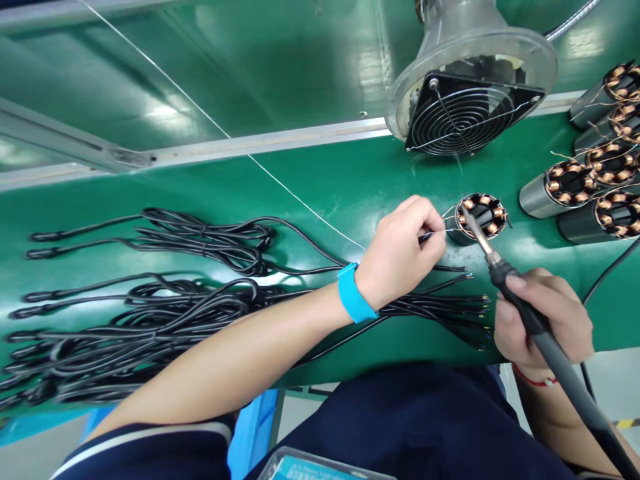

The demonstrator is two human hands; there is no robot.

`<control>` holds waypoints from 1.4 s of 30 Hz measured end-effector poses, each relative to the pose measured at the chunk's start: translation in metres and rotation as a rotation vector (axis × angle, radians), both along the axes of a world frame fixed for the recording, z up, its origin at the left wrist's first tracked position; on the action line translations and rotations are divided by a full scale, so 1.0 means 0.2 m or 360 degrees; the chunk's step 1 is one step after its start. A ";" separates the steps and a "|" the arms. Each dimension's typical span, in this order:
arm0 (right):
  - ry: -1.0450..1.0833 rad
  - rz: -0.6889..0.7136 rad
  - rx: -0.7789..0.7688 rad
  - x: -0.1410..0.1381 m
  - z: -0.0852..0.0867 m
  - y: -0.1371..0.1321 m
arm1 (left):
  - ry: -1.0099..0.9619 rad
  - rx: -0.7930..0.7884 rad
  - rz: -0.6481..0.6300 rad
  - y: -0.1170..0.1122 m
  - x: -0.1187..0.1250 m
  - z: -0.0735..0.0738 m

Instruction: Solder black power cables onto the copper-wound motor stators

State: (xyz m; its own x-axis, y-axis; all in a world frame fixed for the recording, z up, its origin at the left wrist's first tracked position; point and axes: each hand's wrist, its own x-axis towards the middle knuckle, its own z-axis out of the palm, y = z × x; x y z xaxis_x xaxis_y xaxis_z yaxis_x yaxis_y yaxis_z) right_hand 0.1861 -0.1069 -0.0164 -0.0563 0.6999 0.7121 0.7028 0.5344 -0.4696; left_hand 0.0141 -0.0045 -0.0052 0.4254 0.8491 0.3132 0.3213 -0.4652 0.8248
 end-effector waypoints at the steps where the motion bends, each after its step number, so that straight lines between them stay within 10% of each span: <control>1: 0.0023 0.0048 -0.0017 0.00 0.00 -0.01 | 0.0002 -0.0006 0.0002 0.00 0.00 0.00; 24: -0.0053 -0.0164 -0.0051 -0.01 0.01 0.00 | 0.0022 -0.0047 0.0009 0.00 0.00 0.00; 42: 0.0022 0.0143 -0.0030 0.00 0.00 -0.03 | -0.0018 -0.0080 0.0018 0.00 0.01 0.00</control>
